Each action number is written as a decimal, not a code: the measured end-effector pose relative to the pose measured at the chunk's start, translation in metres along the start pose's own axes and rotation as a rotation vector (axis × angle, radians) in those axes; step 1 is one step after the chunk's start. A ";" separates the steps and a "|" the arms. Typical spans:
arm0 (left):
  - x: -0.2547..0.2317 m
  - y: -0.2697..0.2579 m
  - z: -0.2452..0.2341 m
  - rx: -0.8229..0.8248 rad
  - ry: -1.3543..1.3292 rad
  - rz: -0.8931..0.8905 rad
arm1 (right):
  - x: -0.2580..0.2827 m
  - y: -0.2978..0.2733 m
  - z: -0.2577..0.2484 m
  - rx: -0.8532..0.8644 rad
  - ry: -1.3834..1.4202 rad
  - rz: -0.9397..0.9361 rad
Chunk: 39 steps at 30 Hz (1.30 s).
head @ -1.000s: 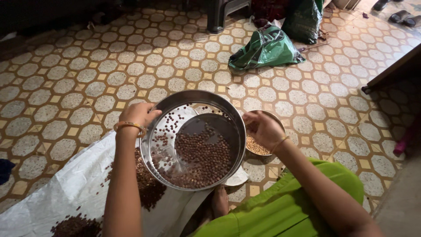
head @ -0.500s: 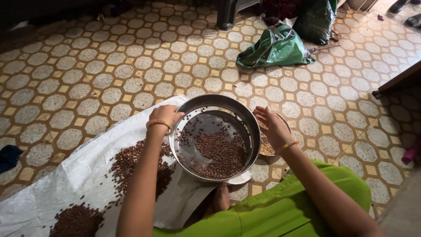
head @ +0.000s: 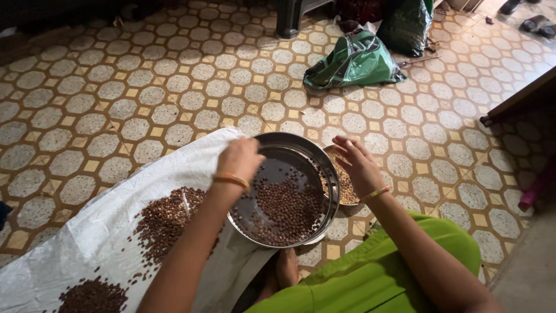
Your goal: The person sits on the floor and sorts small brown seeds by hand, picking them from a metal bowl and placing them into a second bowl. The person repeatedly scoops and transfers seeds between the bowls and a white cloth on the floor.
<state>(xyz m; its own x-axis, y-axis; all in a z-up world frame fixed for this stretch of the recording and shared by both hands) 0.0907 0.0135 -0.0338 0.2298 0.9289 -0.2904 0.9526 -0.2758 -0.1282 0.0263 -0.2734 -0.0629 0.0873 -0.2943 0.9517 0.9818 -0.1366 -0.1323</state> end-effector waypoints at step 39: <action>0.013 -0.099 0.024 -0.045 -1.366 -0.187 | -0.045 -0.085 0.113 0.889 -1.243 -0.416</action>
<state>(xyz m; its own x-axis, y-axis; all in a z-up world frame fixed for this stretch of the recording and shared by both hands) -0.0055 0.0467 -0.0477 -0.2525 -0.0347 -0.9670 0.9589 -0.1428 -0.2452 -0.0419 -0.1414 -0.0627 -0.5621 0.6078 0.5610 0.7136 0.6992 -0.0425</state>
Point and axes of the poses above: each hand's wrist, its own y-axis towards the middle knuckle, its own z-axis out of the palm, x = y × z, the point moved 9 cm from there along y, towards the middle knuckle, and after that the axes turned 1 degree about x, right-handed, at the moved point
